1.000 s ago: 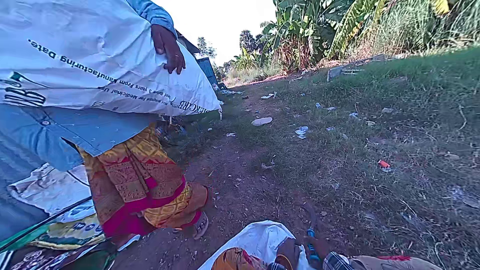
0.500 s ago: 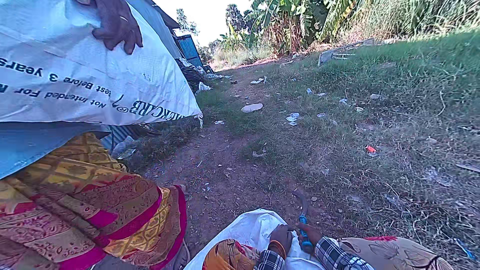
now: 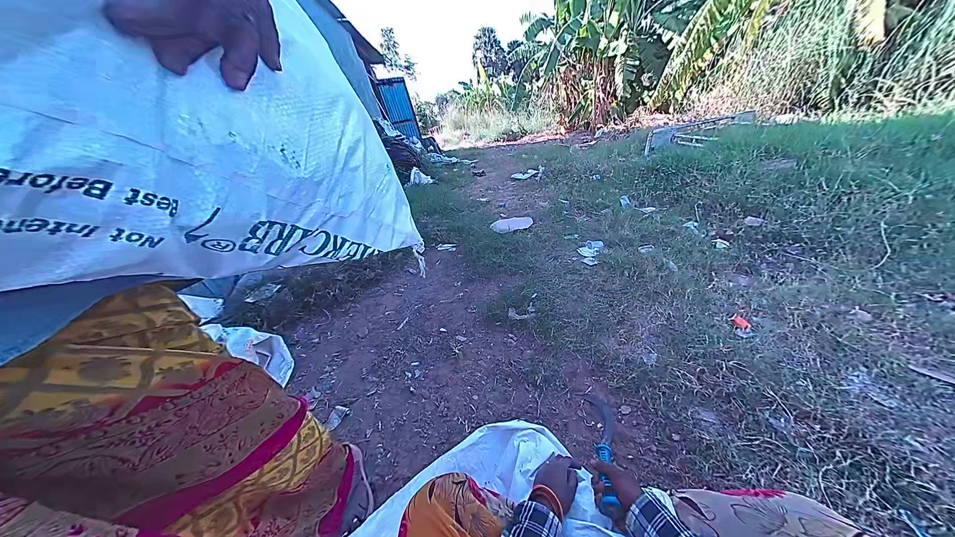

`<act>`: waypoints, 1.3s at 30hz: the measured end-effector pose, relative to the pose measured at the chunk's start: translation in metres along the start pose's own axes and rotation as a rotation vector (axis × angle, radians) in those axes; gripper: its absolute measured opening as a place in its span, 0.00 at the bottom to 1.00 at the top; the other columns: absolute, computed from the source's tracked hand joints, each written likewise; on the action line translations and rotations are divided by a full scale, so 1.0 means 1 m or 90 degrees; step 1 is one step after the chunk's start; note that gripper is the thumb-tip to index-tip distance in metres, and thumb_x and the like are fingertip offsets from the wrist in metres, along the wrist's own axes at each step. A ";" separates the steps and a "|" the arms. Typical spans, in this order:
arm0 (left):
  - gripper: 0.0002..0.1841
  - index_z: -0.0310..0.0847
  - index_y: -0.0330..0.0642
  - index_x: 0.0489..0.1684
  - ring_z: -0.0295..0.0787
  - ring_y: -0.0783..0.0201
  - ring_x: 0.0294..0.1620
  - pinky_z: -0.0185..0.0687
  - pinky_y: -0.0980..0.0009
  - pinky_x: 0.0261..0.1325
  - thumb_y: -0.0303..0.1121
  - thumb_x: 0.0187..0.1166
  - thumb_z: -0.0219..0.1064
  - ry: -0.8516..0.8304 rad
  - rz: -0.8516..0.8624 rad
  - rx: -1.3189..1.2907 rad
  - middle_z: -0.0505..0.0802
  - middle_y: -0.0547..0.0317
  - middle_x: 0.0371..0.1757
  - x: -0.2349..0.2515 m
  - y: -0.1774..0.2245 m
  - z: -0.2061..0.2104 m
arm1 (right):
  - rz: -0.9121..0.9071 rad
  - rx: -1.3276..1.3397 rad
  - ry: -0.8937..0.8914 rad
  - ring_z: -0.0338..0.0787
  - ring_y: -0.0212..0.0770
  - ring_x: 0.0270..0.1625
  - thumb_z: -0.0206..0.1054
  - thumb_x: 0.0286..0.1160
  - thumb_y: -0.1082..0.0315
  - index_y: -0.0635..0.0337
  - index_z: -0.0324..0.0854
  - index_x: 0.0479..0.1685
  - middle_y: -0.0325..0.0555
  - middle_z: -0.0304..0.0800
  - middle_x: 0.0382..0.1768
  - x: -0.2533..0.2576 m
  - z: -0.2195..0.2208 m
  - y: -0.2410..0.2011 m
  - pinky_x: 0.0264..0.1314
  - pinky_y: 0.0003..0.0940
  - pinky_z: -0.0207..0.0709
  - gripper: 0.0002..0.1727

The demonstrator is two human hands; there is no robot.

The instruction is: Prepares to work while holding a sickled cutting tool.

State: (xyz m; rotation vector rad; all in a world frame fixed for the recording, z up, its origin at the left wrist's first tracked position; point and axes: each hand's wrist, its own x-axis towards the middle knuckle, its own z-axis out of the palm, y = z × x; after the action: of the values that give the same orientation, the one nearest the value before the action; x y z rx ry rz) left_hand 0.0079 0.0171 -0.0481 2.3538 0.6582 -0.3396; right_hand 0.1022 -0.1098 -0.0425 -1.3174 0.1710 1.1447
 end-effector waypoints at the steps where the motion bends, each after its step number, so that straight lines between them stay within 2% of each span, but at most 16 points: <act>1: 0.22 0.80 0.47 0.76 0.77 0.52 0.80 0.66 0.51 0.86 0.38 0.91 0.47 -0.007 -0.003 -0.005 0.85 0.49 0.76 0.001 0.000 0.000 | 0.002 0.005 0.006 0.74 0.32 0.13 0.54 0.93 0.63 0.60 0.72 0.44 0.38 0.71 0.14 -0.002 0.002 0.000 0.17 0.27 0.75 0.11; 7: 0.22 0.77 0.47 0.79 0.75 0.48 0.82 0.68 0.45 0.83 0.38 0.90 0.50 -0.106 -0.050 0.015 0.82 0.48 0.79 0.015 0.012 -0.017 | 0.007 0.007 0.005 0.75 0.31 0.14 0.54 0.93 0.65 0.59 0.72 0.47 0.37 0.74 0.17 0.005 0.001 -0.006 0.17 0.25 0.75 0.08; 9: 0.22 0.75 0.44 0.80 0.75 0.45 0.82 0.68 0.41 0.82 0.37 0.90 0.50 -0.134 -0.051 0.027 0.81 0.45 0.79 0.018 0.015 -0.020 | -0.026 -0.040 0.030 0.77 0.32 0.15 0.56 0.92 0.66 0.62 0.71 0.53 0.39 0.75 0.19 0.006 0.005 -0.005 0.19 0.27 0.77 0.07; 12: 0.22 0.75 0.45 0.80 0.75 0.45 0.81 0.68 0.41 0.82 0.36 0.90 0.50 -0.143 -0.044 0.032 0.82 0.44 0.78 0.018 0.019 -0.020 | -0.126 -0.173 0.122 0.81 0.39 0.22 0.63 0.88 0.66 0.70 0.66 0.72 0.49 0.80 0.29 0.008 0.013 -0.001 0.27 0.36 0.81 0.22; 14: 0.23 0.75 0.46 0.81 0.75 0.45 0.82 0.67 0.42 0.83 0.37 0.90 0.48 -0.138 -0.045 0.039 0.81 0.44 0.79 0.016 0.019 -0.019 | -0.203 -0.246 0.197 0.87 0.51 0.30 0.67 0.85 0.64 0.73 0.63 0.81 0.63 0.86 0.38 0.015 0.011 -0.005 0.38 0.51 0.84 0.32; 16: 0.23 0.74 0.45 0.81 0.74 0.44 0.82 0.67 0.42 0.83 0.37 0.92 0.47 -0.137 -0.043 0.048 0.80 0.43 0.80 0.015 0.019 -0.019 | -0.274 -0.251 0.220 0.87 0.51 0.26 0.67 0.84 0.63 0.70 0.55 0.87 0.64 0.85 0.38 0.021 0.005 -0.013 0.33 0.51 0.85 0.37; 19: 0.23 0.74 0.46 0.81 0.74 0.43 0.83 0.67 0.42 0.83 0.37 0.92 0.47 -0.135 -0.034 0.057 0.80 0.42 0.80 0.014 0.020 -0.019 | -0.329 -0.170 0.223 0.83 0.45 0.23 0.67 0.85 0.65 0.69 0.59 0.83 0.59 0.83 0.36 0.019 0.000 -0.033 0.29 0.45 0.83 0.33; 21: 0.22 0.75 0.45 0.80 0.73 0.43 0.83 0.66 0.42 0.84 0.38 0.92 0.48 -0.125 -0.029 0.055 0.81 0.42 0.79 0.013 0.019 -0.018 | -0.338 -0.122 0.220 0.83 0.41 0.20 0.64 0.87 0.64 0.67 0.56 0.85 0.55 0.82 0.33 0.017 0.001 -0.040 0.25 0.41 0.83 0.33; 22: 0.23 0.75 0.46 0.80 0.73 0.43 0.83 0.66 0.43 0.84 0.38 0.92 0.48 -0.121 -0.027 0.054 0.81 0.43 0.79 0.014 0.018 -0.017 | -0.334 -0.125 0.223 0.84 0.42 0.21 0.64 0.87 0.63 0.67 0.55 0.86 0.56 0.83 0.34 0.019 0.001 -0.040 0.26 0.42 0.84 0.34; 25: 0.23 0.76 0.47 0.80 0.74 0.46 0.83 0.66 0.45 0.85 0.39 0.92 0.48 -0.105 -0.024 0.052 0.81 0.45 0.79 0.015 0.013 -0.013 | -0.219 -0.207 0.161 0.88 0.50 0.34 0.64 0.88 0.61 0.68 0.59 0.84 0.62 0.86 0.43 0.034 -0.005 -0.026 0.42 0.50 0.84 0.32; 27: 0.23 0.76 0.47 0.80 0.74 0.48 0.83 0.65 0.47 0.86 0.40 0.92 0.47 -0.102 -0.020 0.059 0.82 0.47 0.79 0.015 0.013 -0.011 | -0.073 -0.253 0.073 0.85 0.42 0.31 0.61 0.90 0.59 0.66 0.71 0.72 0.51 0.85 0.36 0.039 -0.008 -0.016 0.39 0.42 0.82 0.22; 29: 0.23 0.78 0.47 0.79 0.75 0.49 0.82 0.66 0.47 0.85 0.40 0.91 0.47 -0.090 -0.019 0.053 0.83 0.47 0.78 0.012 0.014 -0.013 | -0.010 -0.223 0.014 0.83 0.38 0.25 0.59 0.91 0.59 0.64 0.71 0.67 0.46 0.82 0.29 0.035 -0.008 -0.015 0.32 0.36 0.80 0.18; 31: 0.22 0.78 0.47 0.78 0.76 0.49 0.81 0.66 0.48 0.85 0.40 0.91 0.48 -0.076 -0.020 0.036 0.83 0.47 0.77 0.009 0.013 -0.014 | -0.002 -0.137 0.006 0.79 0.36 0.21 0.58 0.91 0.63 0.64 0.71 0.65 0.43 0.78 0.26 0.030 -0.010 -0.013 0.27 0.32 0.79 0.15; 33: 0.22 0.79 0.47 0.77 0.76 0.49 0.81 0.67 0.49 0.85 0.41 0.91 0.49 -0.066 -0.019 0.026 0.84 0.47 0.77 0.009 0.011 -0.010 | -0.018 -0.086 0.028 0.78 0.35 0.19 0.59 0.91 0.64 0.64 0.70 0.66 0.43 0.76 0.25 0.024 -0.010 -0.010 0.24 0.31 0.78 0.15; 35: 0.23 0.79 0.47 0.77 0.76 0.49 0.81 0.67 0.48 0.85 0.41 0.92 0.48 -0.060 -0.017 0.023 0.84 0.47 0.77 0.011 0.008 -0.009 | -0.070 -0.115 0.056 0.80 0.38 0.20 0.60 0.91 0.63 0.64 0.68 0.71 0.46 0.78 0.26 0.016 -0.005 -0.015 0.25 0.34 0.79 0.19; 39: 0.22 0.79 0.45 0.77 0.77 0.48 0.80 0.67 0.47 0.84 0.41 0.92 0.49 -0.062 -0.016 0.018 0.85 0.46 0.76 0.011 0.008 -0.009 | -0.262 -0.125 0.115 0.82 0.42 0.23 0.64 0.88 0.63 0.65 0.59 0.85 0.52 0.81 0.32 0.000 0.017 -0.054 0.27 0.39 0.81 0.31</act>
State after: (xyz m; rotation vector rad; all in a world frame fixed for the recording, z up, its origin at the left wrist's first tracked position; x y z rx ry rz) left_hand 0.0221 0.0220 -0.0420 2.3411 0.6405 -0.4732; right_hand 0.1331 -0.0869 -0.0008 -1.5446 -0.0818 0.7061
